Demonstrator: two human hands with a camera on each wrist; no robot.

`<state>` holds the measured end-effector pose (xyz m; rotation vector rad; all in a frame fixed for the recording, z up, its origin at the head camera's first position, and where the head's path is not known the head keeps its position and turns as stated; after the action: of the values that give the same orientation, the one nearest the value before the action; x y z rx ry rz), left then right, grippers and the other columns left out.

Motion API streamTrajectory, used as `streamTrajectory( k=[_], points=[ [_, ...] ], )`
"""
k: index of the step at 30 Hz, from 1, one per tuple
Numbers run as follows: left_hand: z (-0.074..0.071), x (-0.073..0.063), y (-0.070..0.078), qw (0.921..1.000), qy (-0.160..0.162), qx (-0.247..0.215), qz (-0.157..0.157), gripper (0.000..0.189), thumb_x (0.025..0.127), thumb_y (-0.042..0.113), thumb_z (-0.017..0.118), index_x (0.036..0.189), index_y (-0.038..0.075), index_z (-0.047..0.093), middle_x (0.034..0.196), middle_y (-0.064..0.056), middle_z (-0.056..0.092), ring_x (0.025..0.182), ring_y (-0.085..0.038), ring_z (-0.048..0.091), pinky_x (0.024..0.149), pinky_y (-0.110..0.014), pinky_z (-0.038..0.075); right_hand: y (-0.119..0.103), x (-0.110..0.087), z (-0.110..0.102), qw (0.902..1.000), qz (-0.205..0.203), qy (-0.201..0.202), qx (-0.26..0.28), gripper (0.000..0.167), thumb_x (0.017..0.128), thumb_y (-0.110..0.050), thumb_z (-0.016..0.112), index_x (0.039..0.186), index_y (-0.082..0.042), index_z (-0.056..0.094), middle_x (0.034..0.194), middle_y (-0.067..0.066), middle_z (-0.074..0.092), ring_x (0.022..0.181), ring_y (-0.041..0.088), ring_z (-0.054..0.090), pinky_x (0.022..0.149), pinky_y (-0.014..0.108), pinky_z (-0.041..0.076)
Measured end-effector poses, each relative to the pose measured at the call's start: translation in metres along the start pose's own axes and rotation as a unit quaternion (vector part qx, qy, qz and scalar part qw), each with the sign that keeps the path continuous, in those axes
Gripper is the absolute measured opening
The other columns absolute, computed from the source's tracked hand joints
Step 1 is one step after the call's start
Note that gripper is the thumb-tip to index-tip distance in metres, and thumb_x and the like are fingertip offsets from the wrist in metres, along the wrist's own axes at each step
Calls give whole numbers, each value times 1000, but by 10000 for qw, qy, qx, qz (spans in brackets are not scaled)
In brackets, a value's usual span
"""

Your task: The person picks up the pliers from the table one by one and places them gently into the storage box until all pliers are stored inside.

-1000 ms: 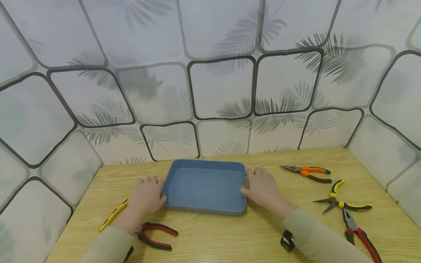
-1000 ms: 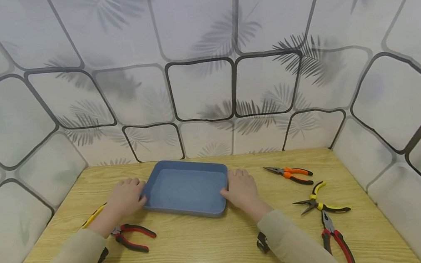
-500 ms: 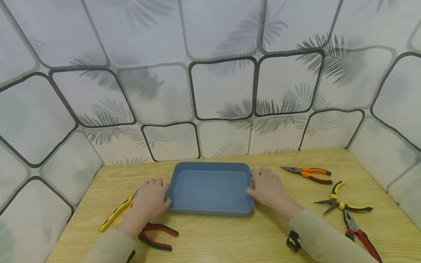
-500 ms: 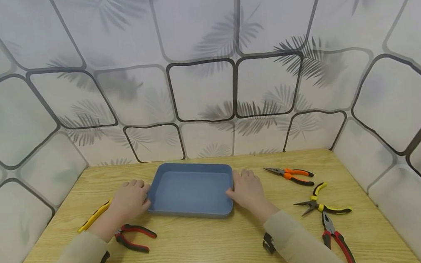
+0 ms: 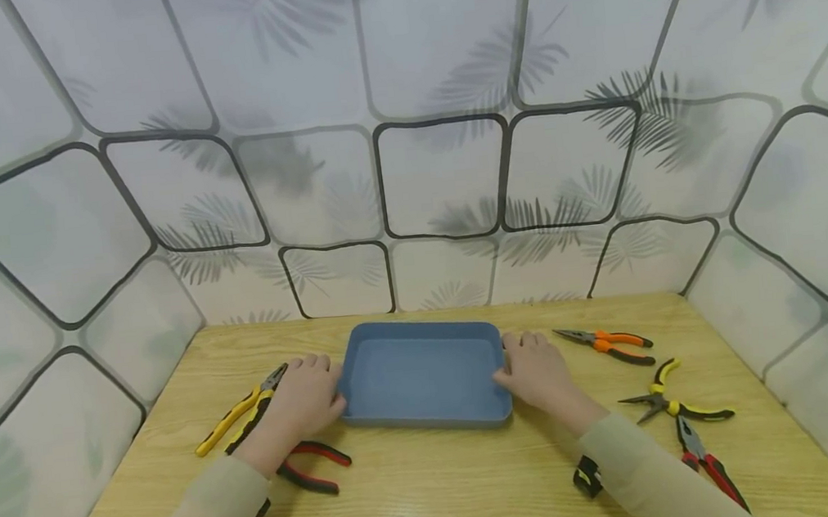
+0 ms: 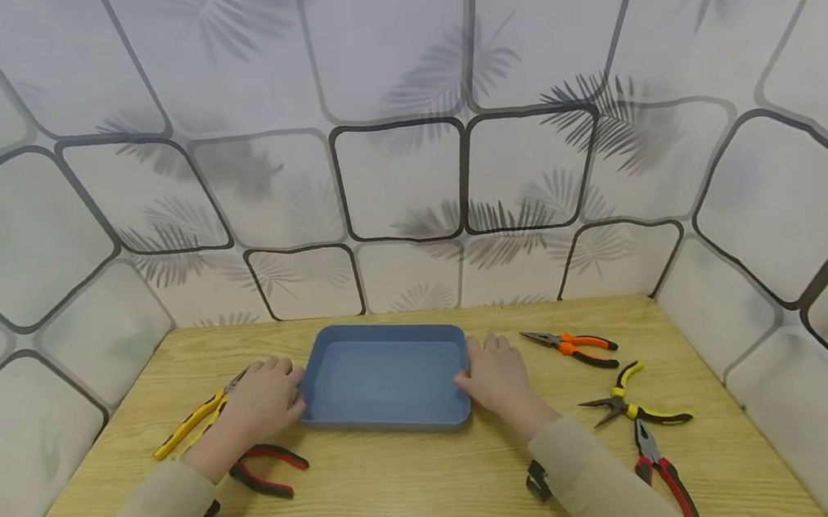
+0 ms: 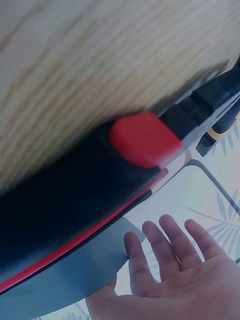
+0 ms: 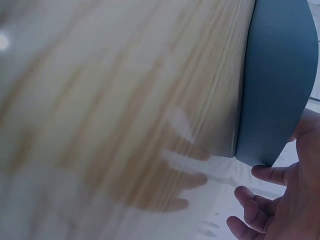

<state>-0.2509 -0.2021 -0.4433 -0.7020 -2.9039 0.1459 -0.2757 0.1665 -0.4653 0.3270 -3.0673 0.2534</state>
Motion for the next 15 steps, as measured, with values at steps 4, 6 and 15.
streamTrajectory(
  k=[4,6,15],
  points=[
    [4,0,2,10000,7,55,20,27,95,27,68,112,7,70,93,-9,61,94,-31,61,90,-50,50,2,-2,-1,10000,15,-25,-20,56,95,-34,66,139,-1,56,110,21,61,98,36,57,80,51,52],
    [4,-1,4,10000,23,72,38,29,95,29,68,114,7,71,95,-9,62,96,-31,61,91,-50,50,3,-2,-2,10000,11,2,-14,57,94,-33,66,140,0,56,108,20,60,97,36,56,78,50,51],
    [2,-1,11,9999,37,28,146,31,95,31,68,115,7,70,100,-11,65,101,-33,64,94,-51,51,8,-6,-4,10000,-5,60,-61,51,93,-31,65,134,-1,57,103,18,58,91,32,52,74,45,47]
  ],
)
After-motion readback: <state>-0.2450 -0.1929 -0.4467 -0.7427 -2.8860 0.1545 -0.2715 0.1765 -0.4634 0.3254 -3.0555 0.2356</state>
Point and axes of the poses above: each hand's wrist, its own x-axis towards the middle knuckle, its own z-axis out of the palm, y = z × x, the point moved 2 cm from there along x, towards the middle knuckle
